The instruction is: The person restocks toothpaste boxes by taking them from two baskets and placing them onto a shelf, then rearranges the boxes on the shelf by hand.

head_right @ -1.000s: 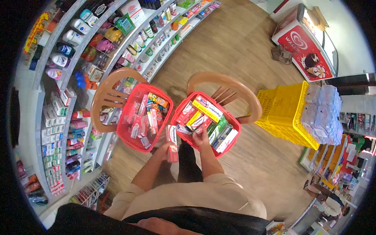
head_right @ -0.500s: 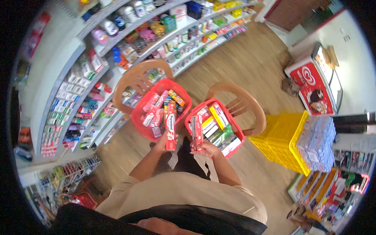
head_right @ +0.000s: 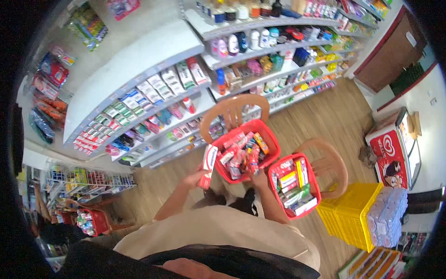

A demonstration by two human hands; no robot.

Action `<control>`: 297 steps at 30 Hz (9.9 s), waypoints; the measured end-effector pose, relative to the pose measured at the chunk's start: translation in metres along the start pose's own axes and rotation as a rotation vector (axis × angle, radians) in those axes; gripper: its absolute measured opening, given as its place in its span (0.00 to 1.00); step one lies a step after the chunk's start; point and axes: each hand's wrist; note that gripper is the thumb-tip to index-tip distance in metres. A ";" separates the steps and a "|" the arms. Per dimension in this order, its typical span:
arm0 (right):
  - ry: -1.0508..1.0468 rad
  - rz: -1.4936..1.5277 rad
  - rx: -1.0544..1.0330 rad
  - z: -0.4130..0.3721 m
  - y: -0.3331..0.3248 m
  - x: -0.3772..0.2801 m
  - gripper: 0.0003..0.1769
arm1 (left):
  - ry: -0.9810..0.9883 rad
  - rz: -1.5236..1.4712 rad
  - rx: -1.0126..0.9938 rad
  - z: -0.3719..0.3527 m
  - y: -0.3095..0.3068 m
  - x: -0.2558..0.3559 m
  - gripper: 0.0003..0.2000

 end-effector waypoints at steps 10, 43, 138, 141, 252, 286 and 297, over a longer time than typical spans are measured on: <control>0.388 1.228 -0.255 -0.052 0.089 -0.163 0.34 | -0.245 -0.160 -0.271 -0.027 -0.134 -0.010 0.22; 0.162 0.792 -0.973 -0.020 0.019 -0.289 0.34 | -0.283 0.659 -0.719 0.133 -0.114 0.267 0.19; -0.536 0.639 -0.253 0.069 0.118 -0.380 0.23 | 0.367 -0.979 0.089 0.078 -0.132 0.154 0.27; 0.001 0.760 -0.741 0.017 0.096 -0.373 0.22 | 0.485 -1.066 0.003 0.085 -0.122 0.169 0.22; -1.108 0.023 0.363 0.157 0.167 -0.461 0.32 | -0.297 -0.637 -0.182 0.048 -0.168 0.003 0.17; 0.055 -0.181 0.245 -0.016 0.109 -0.053 0.34 | -0.753 -0.049 -0.129 0.069 -0.205 -0.126 0.19; 0.219 -0.508 0.207 0.012 0.138 -0.096 0.40 | -0.825 0.399 0.014 0.052 -0.224 -0.206 0.22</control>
Point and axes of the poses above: each hand's wrist, its own z-axis towards the middle knuckle, its own y-axis out of the palm, x = y × z, and after that the axes turned 11 degrees about z, right-handed
